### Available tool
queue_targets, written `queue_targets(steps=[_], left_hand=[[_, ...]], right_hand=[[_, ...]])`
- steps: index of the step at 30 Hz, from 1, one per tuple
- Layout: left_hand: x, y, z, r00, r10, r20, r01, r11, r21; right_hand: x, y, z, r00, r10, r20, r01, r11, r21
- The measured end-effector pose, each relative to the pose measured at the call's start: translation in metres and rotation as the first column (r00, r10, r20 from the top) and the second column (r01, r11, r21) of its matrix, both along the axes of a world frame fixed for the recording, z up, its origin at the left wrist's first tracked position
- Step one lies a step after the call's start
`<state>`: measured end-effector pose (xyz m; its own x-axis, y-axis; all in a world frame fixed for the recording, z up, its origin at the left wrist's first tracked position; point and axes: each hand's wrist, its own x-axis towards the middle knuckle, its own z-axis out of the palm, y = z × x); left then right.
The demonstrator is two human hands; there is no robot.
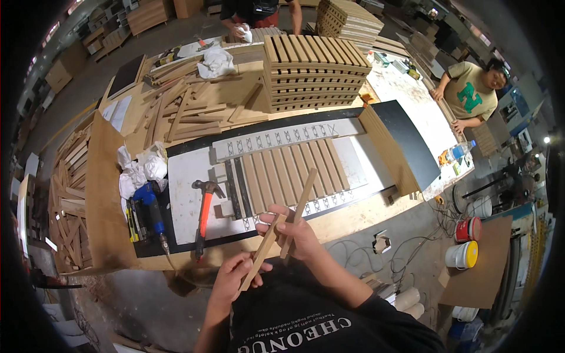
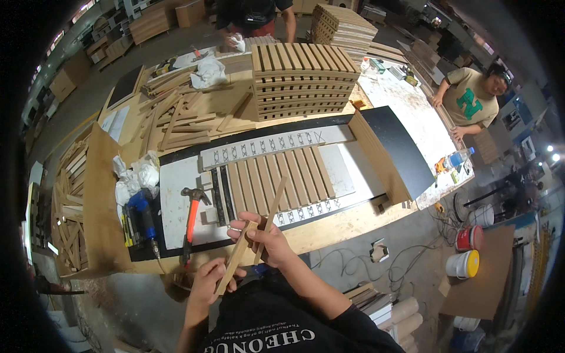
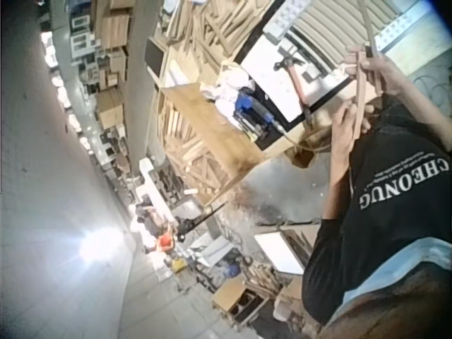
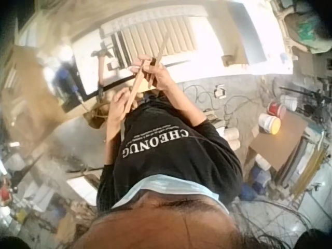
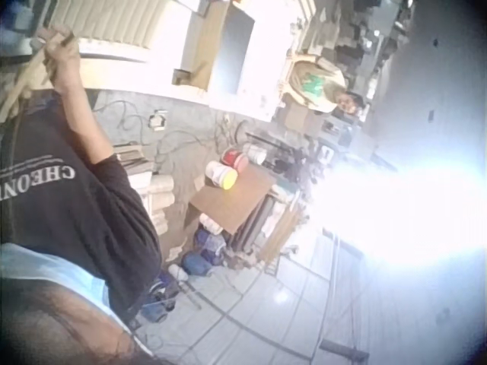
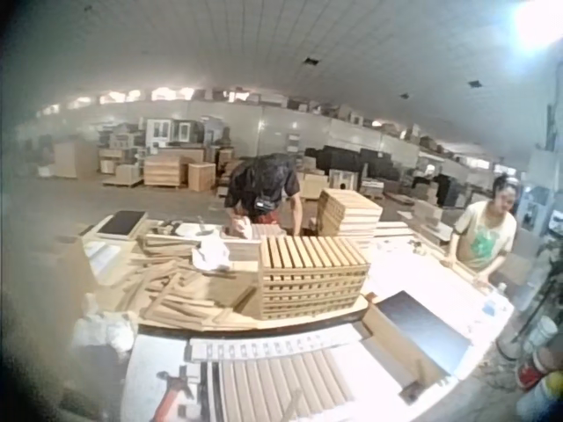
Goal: The person aligns a black panel onto a wooden frame and uses a pneumatic nailer to secure it, followed by hammering wooden slats into place to form a slatted structure.
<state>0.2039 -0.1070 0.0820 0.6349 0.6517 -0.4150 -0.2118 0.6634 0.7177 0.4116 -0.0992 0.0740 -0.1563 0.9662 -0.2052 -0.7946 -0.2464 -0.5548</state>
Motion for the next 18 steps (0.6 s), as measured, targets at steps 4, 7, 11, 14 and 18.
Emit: queue_targets(steps=[4, 7, 11, 14, 18], left_hand=[[0.027, -0.011, 0.000, 0.890, 0.348, -0.296, -0.213, 0.889, 0.405], [0.047, 0.006, -0.014, 0.642, 0.626, -0.442, -0.096, 0.638, 0.764], [0.056, 0.048, -0.055, 0.444, 0.723, -0.529, 0.035, 0.576, 0.817], [0.065, 0.075, -0.086, 0.245, 0.761, -0.600, 0.137, 0.586, 0.799], [0.089, 0.091, -0.094, 0.169, 0.782, -0.600, 0.305, 0.537, 0.787]], right_hand=[[0.012, 0.011, 0.001, 1.000, 0.016, -0.025, -0.014, 0.999, 0.050], [0.025, 0.016, -0.012, 0.865, -0.202, 0.459, 0.255, 0.965, -0.057], [0.060, 0.000, -0.014, 0.837, -0.002, 0.547, 0.135, 0.970, -0.203], [0.075, -0.006, -0.020, 0.885, -0.067, 0.460, 0.165, 0.970, -0.178], [0.102, -0.002, -0.032, 0.938, -0.035, 0.346, 0.083, 0.989, -0.125]])
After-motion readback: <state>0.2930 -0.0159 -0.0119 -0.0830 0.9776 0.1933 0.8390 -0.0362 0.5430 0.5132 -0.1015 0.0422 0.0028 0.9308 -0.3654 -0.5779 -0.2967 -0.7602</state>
